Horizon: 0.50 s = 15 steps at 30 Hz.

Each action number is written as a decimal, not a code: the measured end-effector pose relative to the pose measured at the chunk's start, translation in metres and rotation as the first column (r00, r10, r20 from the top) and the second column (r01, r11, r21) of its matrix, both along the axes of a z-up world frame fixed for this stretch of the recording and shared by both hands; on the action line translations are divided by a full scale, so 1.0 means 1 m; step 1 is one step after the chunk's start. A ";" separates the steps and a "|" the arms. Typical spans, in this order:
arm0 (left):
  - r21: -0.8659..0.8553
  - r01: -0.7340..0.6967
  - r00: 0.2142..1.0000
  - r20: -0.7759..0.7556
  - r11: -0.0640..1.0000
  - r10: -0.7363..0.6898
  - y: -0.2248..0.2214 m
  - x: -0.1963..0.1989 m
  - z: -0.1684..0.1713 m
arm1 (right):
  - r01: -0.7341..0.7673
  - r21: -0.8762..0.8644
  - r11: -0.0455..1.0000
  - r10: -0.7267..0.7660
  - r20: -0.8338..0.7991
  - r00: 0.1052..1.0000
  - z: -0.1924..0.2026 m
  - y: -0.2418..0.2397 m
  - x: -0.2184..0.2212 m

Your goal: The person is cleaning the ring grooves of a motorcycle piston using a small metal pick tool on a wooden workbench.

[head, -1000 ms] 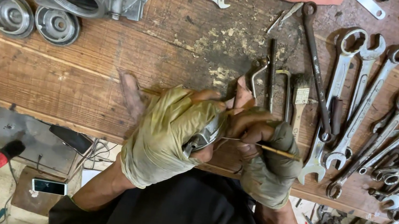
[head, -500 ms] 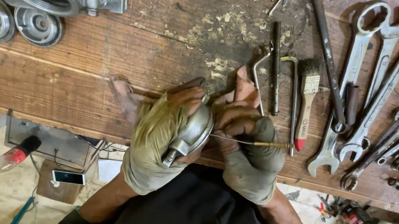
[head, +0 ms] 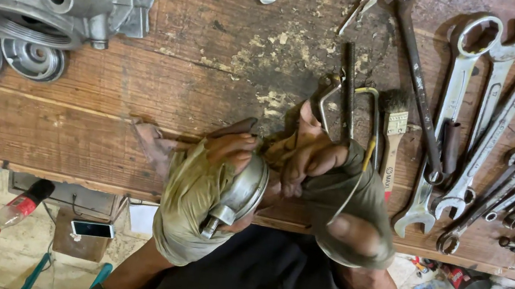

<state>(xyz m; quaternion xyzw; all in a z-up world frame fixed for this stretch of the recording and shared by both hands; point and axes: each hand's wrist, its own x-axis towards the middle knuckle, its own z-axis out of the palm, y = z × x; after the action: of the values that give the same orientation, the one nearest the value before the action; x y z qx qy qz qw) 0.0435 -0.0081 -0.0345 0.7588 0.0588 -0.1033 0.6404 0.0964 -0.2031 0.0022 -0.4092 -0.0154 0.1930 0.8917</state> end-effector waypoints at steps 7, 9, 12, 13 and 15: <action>0.176 0.054 0.869 0.476 0.983 -0.133 0.004 -0.002 -0.016 | 0.090 0.287 0.954 -0.008 -0.275 0.961 0.018 0.003 0.009; 0.158 0.057 0.870 0.476 0.986 -0.127 0.004 0.002 -0.011 | 0.098 0.231 0.968 -0.020 -0.315 0.949 0.026 -0.003 0.005; 0.135 0.071 0.866 0.484 0.988 -0.128 -0.001 0.012 -0.006 | 0.098 -0.289 0.952 -0.156 -0.186 0.970 0.037 -0.017 0.003; 0.127 0.073 0.867 0.482 0.989 -0.126 -0.003 0.015 -0.004 | 0.191 -0.626 0.756 -0.191 0.067 0.979 0.041 -0.019 0.007; 0.115 0.080 0.864 0.488 0.990 -0.127 -0.006 0.021 0.001 | 0.339 -0.835 0.434 -0.134 0.312 0.940 0.041 -0.031 0.025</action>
<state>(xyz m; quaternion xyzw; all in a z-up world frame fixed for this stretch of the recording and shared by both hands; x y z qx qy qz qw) 0.0645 -0.0139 -0.0335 0.7901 -0.1429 0.0625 0.5928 0.1214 -0.2339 0.0433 -0.8229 0.0544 0.0038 0.5655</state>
